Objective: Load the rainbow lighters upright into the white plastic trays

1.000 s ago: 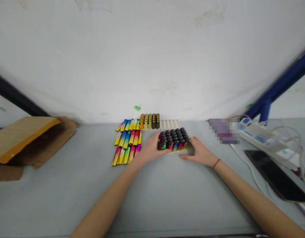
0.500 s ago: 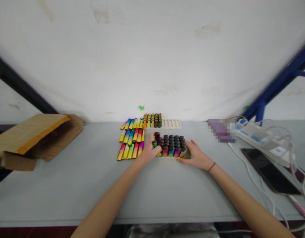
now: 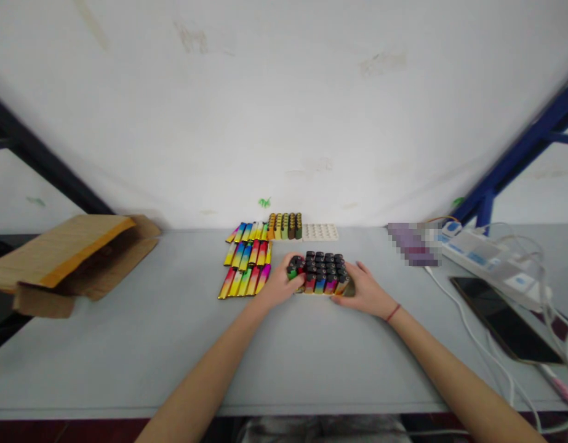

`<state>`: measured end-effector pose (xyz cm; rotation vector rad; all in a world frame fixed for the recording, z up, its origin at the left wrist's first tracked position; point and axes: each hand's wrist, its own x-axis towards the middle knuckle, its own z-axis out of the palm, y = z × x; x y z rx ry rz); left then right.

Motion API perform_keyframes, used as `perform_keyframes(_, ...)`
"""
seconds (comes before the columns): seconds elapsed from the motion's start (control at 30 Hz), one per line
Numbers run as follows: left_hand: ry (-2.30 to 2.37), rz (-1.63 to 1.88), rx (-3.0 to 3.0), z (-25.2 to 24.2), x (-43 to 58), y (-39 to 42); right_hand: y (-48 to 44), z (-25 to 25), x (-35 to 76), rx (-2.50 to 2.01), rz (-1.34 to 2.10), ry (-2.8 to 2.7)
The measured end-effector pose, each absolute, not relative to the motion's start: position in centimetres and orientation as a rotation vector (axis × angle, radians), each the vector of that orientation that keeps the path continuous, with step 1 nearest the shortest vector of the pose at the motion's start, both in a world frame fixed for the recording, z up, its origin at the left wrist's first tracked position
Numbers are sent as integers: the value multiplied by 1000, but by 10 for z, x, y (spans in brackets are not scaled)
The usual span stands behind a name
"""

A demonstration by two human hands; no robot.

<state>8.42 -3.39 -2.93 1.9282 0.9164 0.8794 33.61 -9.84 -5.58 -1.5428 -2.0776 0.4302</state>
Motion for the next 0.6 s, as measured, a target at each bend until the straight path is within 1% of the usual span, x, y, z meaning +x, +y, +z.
perform_keyframes(0.17, 925, 974, 1872, -35, 91, -39, -99, -57, 337, -1532, 421, -2076)
perform_keyframes(0.33, 986, 1122, 1817, -30, 90, -40, -98, -59, 338, -1521, 422, -2065)
perform_keyframes(0.53, 993, 1050, 1907, -27, 87, -41, -97, -62, 339, -1517, 401, -2053)
perform_keyframes(0.6, 1024, 1097, 1884, -26, 89, -41, -98, -62, 339, -1520, 400, -2050)
